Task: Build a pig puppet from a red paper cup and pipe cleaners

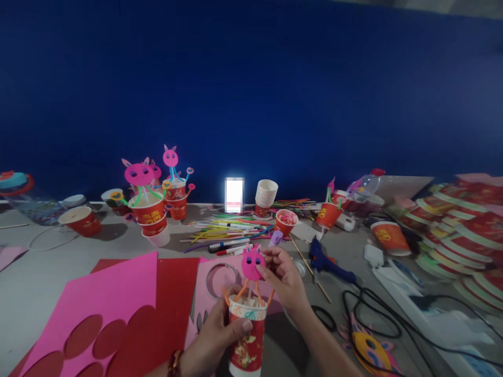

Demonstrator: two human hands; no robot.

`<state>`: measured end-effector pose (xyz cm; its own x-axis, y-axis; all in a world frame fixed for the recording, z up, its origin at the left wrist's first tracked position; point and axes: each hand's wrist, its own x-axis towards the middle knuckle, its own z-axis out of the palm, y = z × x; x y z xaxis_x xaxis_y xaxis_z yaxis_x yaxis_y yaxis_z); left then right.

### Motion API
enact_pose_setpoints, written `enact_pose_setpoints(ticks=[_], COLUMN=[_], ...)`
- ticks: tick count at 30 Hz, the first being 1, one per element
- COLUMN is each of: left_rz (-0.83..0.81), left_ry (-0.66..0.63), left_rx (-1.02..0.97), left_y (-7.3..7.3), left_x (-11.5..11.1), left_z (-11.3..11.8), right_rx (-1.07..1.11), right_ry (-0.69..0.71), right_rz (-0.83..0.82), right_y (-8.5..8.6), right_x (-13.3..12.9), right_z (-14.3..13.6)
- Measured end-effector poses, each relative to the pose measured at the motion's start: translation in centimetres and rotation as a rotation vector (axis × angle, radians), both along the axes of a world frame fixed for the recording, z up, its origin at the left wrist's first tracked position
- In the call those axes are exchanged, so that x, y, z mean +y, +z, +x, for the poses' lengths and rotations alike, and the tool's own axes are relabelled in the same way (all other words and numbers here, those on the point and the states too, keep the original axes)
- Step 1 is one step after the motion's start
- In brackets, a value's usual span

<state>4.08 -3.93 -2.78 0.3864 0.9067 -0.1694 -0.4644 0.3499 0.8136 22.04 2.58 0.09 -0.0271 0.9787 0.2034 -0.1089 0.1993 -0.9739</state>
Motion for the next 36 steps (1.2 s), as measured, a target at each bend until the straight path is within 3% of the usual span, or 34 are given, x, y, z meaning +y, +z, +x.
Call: enact_pose_setpoints(ticks=[10, 24, 36], left_rz=[0.024, 0.025, 0.027], left_ry=[-0.005, -0.015, -0.073], left_rx=[0.031, 0.01, -0.103], left_y=[-0.03, 0.36, 0.76], left_x=[0.04, -0.19, -0.06], left_z=[-0.08, -0.26, -0.34], right_rx=[-0.012, 0.09, 0.141], right_ry=[-0.014, 0.083, 0.071], right_rz=[0.033, 0.019, 0.027], right_y=[-0.05, 0.59, 0.52], right_x=[0.18, -0.14, 0.08], right_z=[0.2, -0.07, -0.18])
